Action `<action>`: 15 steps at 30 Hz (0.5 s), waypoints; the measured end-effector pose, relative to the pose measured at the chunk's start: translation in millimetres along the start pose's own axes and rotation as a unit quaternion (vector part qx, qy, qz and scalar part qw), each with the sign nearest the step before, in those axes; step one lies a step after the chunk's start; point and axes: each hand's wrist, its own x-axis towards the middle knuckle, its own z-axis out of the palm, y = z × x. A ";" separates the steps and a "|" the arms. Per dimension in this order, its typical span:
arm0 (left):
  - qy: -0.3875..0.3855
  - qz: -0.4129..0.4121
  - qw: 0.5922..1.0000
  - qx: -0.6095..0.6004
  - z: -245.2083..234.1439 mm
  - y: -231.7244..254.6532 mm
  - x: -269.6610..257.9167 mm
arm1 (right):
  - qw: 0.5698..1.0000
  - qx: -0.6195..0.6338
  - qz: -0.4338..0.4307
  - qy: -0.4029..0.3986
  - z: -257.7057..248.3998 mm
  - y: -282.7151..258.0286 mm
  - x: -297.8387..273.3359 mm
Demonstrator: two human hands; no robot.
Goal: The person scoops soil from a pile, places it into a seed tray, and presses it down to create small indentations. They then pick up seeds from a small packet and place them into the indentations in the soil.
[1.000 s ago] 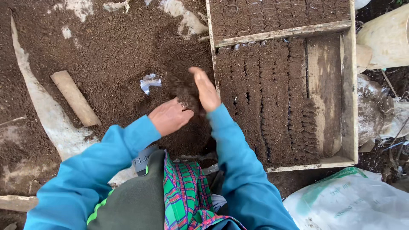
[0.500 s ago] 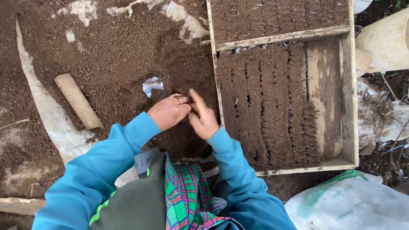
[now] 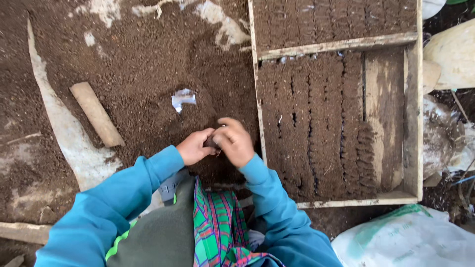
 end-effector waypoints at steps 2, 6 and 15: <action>0.000 -0.010 1.000 -0.018 -7.1 18.1 -4.5 | 0.983 0.031 0.178 0.015 -12.4 28.1 20.8; 0.020 -0.064 0.995 -0.071 0.6 18.5 -2.2 | 0.905 0.274 0.322 0.045 20.0 101.8 14.7; 0.001 0.001 0.990 -0.138 -0.3 -4.8 10.8 | 0.971 0.034 0.231 0.045 -19.6 16.4 48.9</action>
